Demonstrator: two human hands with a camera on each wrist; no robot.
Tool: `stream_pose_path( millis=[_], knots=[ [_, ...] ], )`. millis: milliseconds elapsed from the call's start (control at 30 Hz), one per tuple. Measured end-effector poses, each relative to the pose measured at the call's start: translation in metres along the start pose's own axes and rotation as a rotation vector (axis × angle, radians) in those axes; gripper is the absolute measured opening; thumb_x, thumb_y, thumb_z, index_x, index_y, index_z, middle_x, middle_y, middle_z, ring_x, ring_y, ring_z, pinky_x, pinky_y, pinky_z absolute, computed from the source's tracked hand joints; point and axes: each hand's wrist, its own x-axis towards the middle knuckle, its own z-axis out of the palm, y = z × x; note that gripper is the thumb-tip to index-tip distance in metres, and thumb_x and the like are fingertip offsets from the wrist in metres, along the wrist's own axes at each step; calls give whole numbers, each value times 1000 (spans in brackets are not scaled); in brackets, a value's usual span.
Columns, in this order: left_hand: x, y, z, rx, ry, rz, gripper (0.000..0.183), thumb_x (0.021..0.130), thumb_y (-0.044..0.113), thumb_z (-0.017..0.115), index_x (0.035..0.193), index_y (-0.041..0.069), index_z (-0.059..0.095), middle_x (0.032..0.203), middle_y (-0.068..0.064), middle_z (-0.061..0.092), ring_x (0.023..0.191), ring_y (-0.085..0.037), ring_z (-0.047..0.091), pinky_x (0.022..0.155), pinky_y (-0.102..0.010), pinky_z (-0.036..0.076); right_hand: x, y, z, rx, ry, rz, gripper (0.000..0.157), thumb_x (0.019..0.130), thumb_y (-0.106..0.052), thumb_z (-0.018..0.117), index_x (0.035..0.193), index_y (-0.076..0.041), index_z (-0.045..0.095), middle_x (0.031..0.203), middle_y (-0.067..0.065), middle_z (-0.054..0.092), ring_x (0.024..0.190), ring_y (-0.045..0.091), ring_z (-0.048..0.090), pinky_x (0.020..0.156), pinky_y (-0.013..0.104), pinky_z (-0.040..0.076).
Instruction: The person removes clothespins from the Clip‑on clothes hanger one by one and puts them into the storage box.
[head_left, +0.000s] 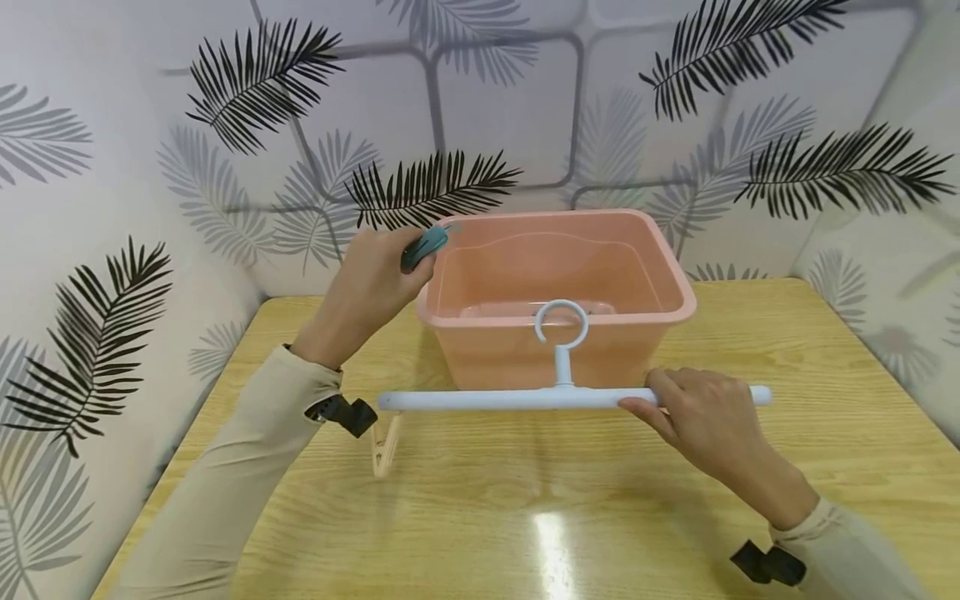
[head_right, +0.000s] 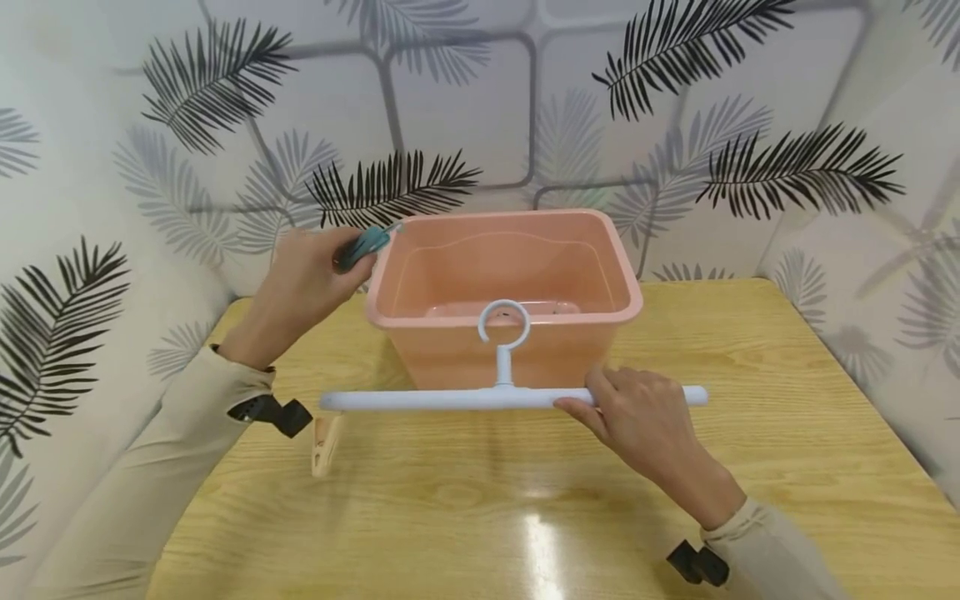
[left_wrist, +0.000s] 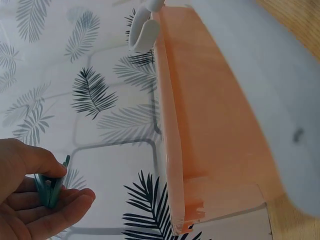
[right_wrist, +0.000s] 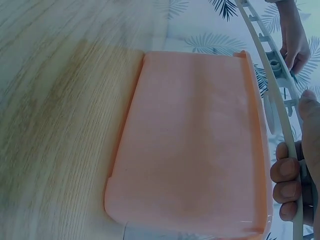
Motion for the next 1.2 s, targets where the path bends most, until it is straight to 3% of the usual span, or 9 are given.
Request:
stream_pose_path(
  millis=[267,500,733,1000,1133,1200],
  knots=[
    [20,-13,14,44,-63,-81,19,90,5,57,71,4,53,60,-3,45,53,-16,40,53,-27,30,-3,-1,-2,-4,2,1,57,97,-64,28,70,-15,41,53,-10,30,43,5,21,40,21,13],
    [30,-27,28,52,-142,-140,18,92,8,58,75,3,56,61,-4,47,54,-16,41,53,-27,31,-7,-2,-4,-7,-6,0,57,97,-63,29,69,-15,40,53,-9,30,43,4,22,40,21,13],
    [37,-36,40,141,-211,-159,21,93,10,57,73,5,53,61,-3,45,56,-17,43,55,-29,35,-8,-1,-5,-22,-4,-8,57,98,-63,28,69,-15,40,53,-9,28,43,5,22,40,21,12],
    [43,-38,54,140,-293,-126,26,94,9,55,70,9,46,59,0,36,56,-16,39,58,-30,37,-8,0,-7,-20,10,-13,57,98,-62,29,68,-15,39,52,-9,28,43,5,21,41,20,12],
    [46,-35,59,131,-298,-125,16,95,11,57,82,2,57,67,-8,53,62,-20,51,62,-33,44,-8,0,-8,-13,2,-16,57,98,-62,30,68,-15,39,53,-9,28,43,5,21,41,21,13],
    [47,-33,60,123,-314,-137,18,96,13,57,97,-5,61,83,-16,64,72,-24,61,68,-35,50,-8,0,-9,-9,-3,-20,56,98,-62,30,68,-15,39,53,-9,28,43,5,21,41,21,13]
  ],
)
